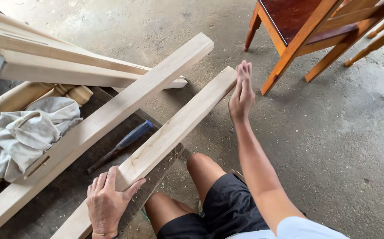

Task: The person uses a chisel to carve and smooth the edges of a long wooden plank resting on a workbench. They then use a piece of sandpaper to sand the surface of the plank.

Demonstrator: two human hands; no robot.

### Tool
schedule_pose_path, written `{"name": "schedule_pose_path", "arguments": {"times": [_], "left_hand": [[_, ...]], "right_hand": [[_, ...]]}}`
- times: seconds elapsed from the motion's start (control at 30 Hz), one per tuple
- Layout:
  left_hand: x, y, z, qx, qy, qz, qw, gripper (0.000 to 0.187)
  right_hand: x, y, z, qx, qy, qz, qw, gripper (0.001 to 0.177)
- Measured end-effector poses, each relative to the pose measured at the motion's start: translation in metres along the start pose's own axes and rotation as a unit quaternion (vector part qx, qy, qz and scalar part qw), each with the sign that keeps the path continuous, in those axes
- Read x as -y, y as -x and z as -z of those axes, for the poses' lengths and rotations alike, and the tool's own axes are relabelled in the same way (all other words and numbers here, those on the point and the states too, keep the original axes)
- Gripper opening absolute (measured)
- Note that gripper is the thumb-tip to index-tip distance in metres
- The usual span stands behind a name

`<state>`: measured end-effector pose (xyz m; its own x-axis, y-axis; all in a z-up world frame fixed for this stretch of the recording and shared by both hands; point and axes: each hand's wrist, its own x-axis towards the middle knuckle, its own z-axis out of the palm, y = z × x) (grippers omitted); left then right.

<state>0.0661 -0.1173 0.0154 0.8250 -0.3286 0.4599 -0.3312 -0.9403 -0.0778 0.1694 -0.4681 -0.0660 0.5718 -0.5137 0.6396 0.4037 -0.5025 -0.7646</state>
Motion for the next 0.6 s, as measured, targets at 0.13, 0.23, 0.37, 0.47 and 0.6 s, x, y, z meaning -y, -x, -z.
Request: {"name": "schedule_pose_path", "arguments": {"times": [0.13, 0.23, 0.37, 0.47, 0.6], "left_hand": [[0.002, 0.001, -0.003, 0.006, -0.004, 0.008, 1.000, 0.065], [0.002, 0.001, -0.002, 0.004, -0.008, 0.004, 1.000, 0.066], [0.003, 0.003, -0.002, 0.003, -0.010, 0.007, 1.000, 0.066], [0.002, 0.003, -0.003, 0.001, -0.010, 0.010, 1.000, 0.065], [0.002, 0.003, -0.001, 0.008, -0.012, 0.011, 1.000, 0.064]], "right_hand": [[0.009, 0.002, 0.008, 0.003, 0.109, 0.069, 0.992, 0.024], [0.003, -0.009, 0.021, 0.078, 0.143, 0.060, 0.985, 0.033], [0.021, -0.025, 0.033, 0.039, 0.154, 0.053, 0.986, 0.019], [0.024, -0.024, 0.027, 0.065, 0.163, 0.022, 0.984, 0.016], [0.009, -0.021, 0.009, 0.065, 0.251, 0.060, 0.964, 0.022]]}}
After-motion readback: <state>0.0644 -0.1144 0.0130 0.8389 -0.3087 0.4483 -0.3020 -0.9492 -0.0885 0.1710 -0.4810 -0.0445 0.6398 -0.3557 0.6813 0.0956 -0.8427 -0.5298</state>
